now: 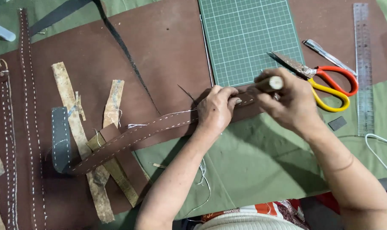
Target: Using a manual hole punch and a mallet to create a series of holes along a leather strap on a workbench.
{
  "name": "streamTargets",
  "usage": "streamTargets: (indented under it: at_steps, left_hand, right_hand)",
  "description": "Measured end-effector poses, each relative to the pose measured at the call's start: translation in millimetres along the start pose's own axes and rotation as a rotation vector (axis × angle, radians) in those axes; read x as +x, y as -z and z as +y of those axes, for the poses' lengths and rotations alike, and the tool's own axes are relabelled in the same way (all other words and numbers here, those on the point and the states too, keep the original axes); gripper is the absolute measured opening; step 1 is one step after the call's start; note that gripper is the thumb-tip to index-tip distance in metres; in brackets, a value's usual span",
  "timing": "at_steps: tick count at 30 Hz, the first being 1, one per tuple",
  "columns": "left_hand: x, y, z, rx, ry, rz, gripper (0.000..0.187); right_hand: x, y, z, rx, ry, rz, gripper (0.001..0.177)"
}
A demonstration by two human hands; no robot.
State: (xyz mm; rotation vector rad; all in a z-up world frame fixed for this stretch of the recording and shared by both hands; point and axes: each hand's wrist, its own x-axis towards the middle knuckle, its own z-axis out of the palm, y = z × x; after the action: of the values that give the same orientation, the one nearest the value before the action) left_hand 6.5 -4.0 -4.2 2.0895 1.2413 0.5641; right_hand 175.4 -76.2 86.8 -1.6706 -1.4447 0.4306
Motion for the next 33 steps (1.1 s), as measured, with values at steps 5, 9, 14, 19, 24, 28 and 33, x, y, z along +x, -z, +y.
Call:
streamTargets:
  at_steps: [5, 9, 14, 19, 24, 28, 33]
  left_hand:
    - [3.8, -8.7, -3.6, 0.062, 0.013, 0.025, 0.019]
    - [7.1, -16.4, -10.6, 0.06, -0.01, 0.054, 0.018]
    - [4.5, -16.5, -10.6, 0.072, -0.038, 0.097, 0.022]
    - [4.4, -11.4, -6.4, 0.061, -0.018, 0.063, 0.023]
    - [3.8, -13.8, -8.6, 0.064, -0.015, 0.073, 0.023]
    - [3.9, -13.6, -7.8, 0.07, -0.003, 0.059, 0.023]
    - [3.4, -15.2, -9.8, 0.08, -0.015, 0.073, 0.024]
  right_hand:
    - [-14.6, 36.5, 3.2, 0.518, -0.304, 0.119, 0.021]
    - [-28.7, 51.6, 28.5, 0.835, -0.384, 0.41, 0.019]
    - [-31.6, 26.8, 45.7, 0.847, -0.506, 0.328, 0.008]
    - [-24.8, 21.2, 42.5, 0.836, -0.524, 0.267, 0.01]
    - [-25.0, 18.6, 40.9, 0.78, -0.45, 0.211, 0.015]
    - [-25.9, 17.4, 41.2, 0.799, -0.486, 0.25, 0.011]
    - [-25.1, 14.2, 36.9, 0.804, -0.484, 0.241, 0.011]
